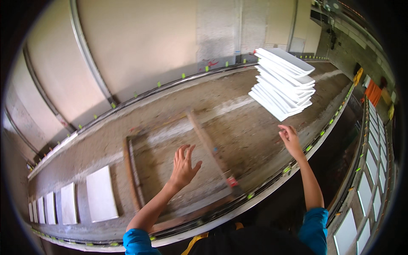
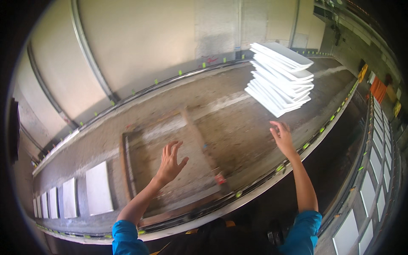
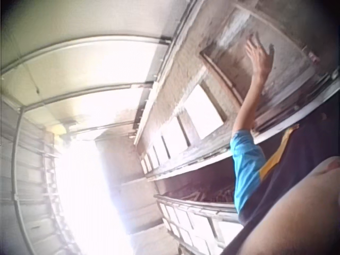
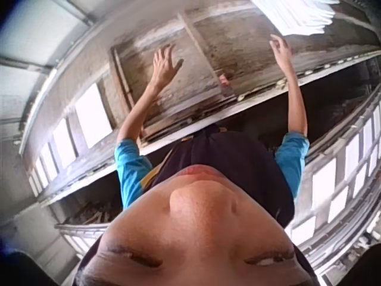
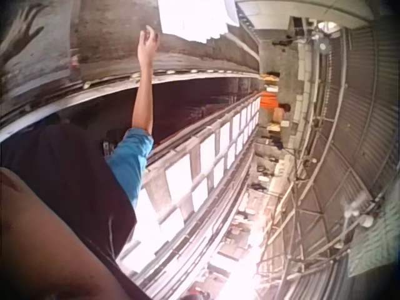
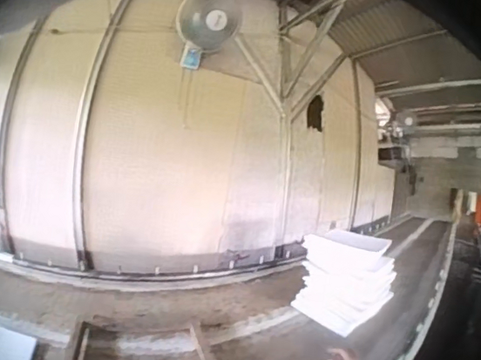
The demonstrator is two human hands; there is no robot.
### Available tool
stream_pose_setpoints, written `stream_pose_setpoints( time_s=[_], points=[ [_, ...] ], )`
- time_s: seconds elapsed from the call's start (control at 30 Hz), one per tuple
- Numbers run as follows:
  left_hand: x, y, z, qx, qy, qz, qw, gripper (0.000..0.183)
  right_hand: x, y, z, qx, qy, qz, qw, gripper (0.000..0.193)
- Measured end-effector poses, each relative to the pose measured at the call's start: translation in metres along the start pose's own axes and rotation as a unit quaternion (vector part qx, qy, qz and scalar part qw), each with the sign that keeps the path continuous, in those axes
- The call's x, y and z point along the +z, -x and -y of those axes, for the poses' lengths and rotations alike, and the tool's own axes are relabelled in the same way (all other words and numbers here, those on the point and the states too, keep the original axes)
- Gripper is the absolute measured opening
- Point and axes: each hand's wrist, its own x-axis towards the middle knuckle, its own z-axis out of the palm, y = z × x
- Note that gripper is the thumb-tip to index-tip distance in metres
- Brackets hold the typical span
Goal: The person repeatedly picks up white rectangular tiles from a stack on a conveyor belt and places them into a wooden frame on the belt. The person smooths the tiles with their hands and moves the frame along the conveyor line to the next position.
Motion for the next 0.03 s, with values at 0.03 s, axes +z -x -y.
stream_pose_setpoints(
  time_s=[0.03],
  points=[
    [0.0129,-0.0201,-0.0132,0.006,0.019,0.038,0.999,0.066,-0.0193,-0.0024,-0.0342,-0.005,0.019,-0.016,1.000,0.032]
  ],
)
